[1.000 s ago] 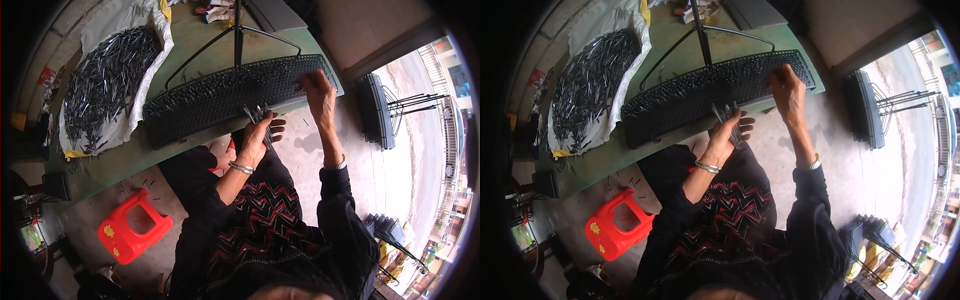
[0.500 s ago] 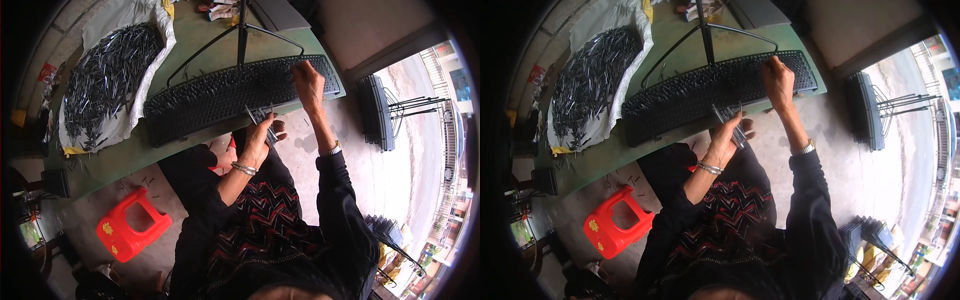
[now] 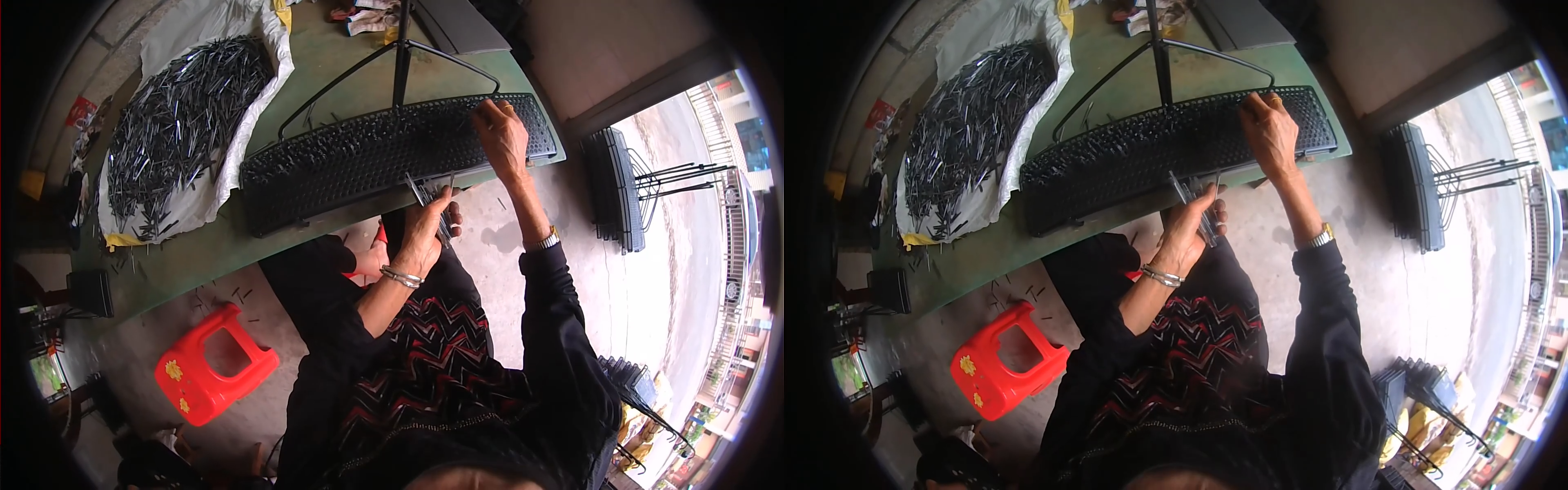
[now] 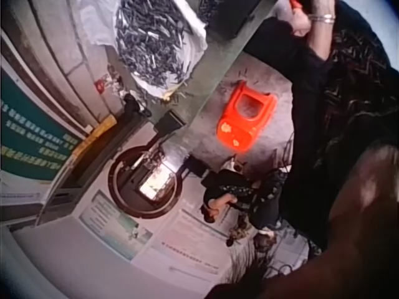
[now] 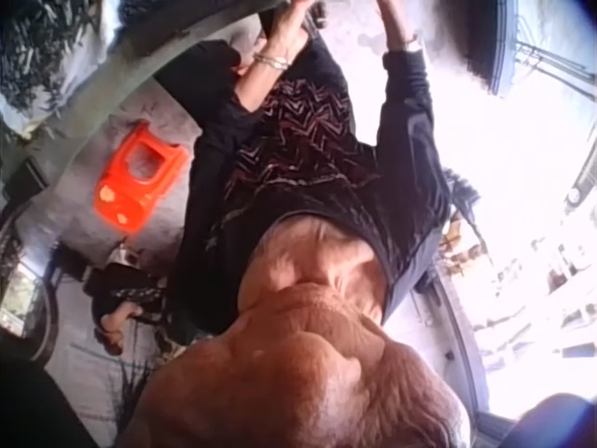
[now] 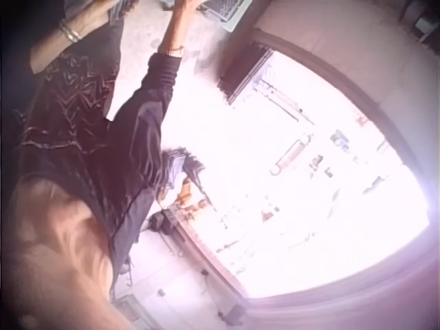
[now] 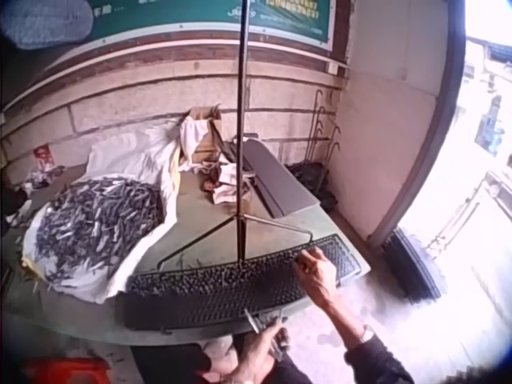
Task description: Assembling a metal mesh panel by manually inserting metal wire rods into a frame.
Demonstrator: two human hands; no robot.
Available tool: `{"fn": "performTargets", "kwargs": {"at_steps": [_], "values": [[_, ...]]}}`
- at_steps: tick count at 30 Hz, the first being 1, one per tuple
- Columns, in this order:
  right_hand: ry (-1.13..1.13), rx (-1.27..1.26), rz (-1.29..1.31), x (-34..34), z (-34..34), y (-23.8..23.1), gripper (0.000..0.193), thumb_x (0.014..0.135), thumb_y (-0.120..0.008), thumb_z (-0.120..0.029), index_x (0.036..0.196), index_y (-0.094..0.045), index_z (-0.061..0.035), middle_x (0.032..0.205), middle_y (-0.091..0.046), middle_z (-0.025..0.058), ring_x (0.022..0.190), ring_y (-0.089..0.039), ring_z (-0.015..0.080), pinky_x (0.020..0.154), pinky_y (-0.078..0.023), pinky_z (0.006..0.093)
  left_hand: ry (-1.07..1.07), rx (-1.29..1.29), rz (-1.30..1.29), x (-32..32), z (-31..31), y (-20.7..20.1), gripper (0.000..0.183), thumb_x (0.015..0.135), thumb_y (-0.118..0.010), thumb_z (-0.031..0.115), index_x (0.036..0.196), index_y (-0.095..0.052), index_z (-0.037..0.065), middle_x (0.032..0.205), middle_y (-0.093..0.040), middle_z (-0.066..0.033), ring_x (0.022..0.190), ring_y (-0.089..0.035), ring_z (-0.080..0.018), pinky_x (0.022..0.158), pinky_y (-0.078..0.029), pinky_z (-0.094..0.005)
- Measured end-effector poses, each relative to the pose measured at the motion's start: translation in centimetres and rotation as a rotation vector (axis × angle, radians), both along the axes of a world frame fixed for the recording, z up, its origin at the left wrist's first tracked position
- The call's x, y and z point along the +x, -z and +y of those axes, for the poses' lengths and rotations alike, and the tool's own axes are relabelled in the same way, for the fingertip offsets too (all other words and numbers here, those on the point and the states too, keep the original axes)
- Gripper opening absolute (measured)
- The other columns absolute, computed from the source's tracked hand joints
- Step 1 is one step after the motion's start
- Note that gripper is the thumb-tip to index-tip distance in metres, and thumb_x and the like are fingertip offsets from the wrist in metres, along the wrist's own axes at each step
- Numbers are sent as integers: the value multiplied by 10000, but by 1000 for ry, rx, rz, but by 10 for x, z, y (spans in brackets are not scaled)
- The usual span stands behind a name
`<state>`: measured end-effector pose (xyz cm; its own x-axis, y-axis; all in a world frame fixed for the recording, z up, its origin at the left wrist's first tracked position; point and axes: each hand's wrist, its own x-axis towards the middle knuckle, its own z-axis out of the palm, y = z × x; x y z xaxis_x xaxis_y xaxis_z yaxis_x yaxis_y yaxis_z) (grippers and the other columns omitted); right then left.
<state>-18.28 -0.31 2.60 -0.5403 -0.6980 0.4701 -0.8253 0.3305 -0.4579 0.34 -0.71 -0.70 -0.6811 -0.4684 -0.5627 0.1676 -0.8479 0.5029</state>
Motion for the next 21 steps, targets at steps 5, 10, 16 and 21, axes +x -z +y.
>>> {"fn": "performTargets", "kwargs": {"at_steps": [5,10,16,21], "values": [[-6,64,42,0,2,5,121,849,-624,-232,927,-648,-143,863,-560,89,773,-604,284,660,-473,394,10,26,50,0,1,1,144,888,-650,213,922,-595,85,632,-525,-2,529,-530,-123,415,-373,-242],[58,56,188,-1,7,15,136,852,-618,-248,945,-661,-158,892,-567,114,741,-594,305,631,-468,415,95,1,102,4,0,0,262,915,-621,286,1011,-581,45,684,-502,10,606,-505,-97,495,-364,-227],[104,80,357,15,16,4,192,862,-633,-280,998,-687,-155,890,-558,123,746,-594,295,634,-468,403,77,-9,96,2,2,-4,219,892,-654,264,955,-631,56,669,-534,7,556,-508,-95,433,-340,-216],[-263,271,-580,24,50,-13,362,856,-666,-335,1086,-660,-56,881,-604,126,791,-615,215,683,-483,352,105,-76,106,5,2,-1,220,879,-666,263,960,-640,60,731,-600,-14,558,-516,-92,435,-340,-210]]}}
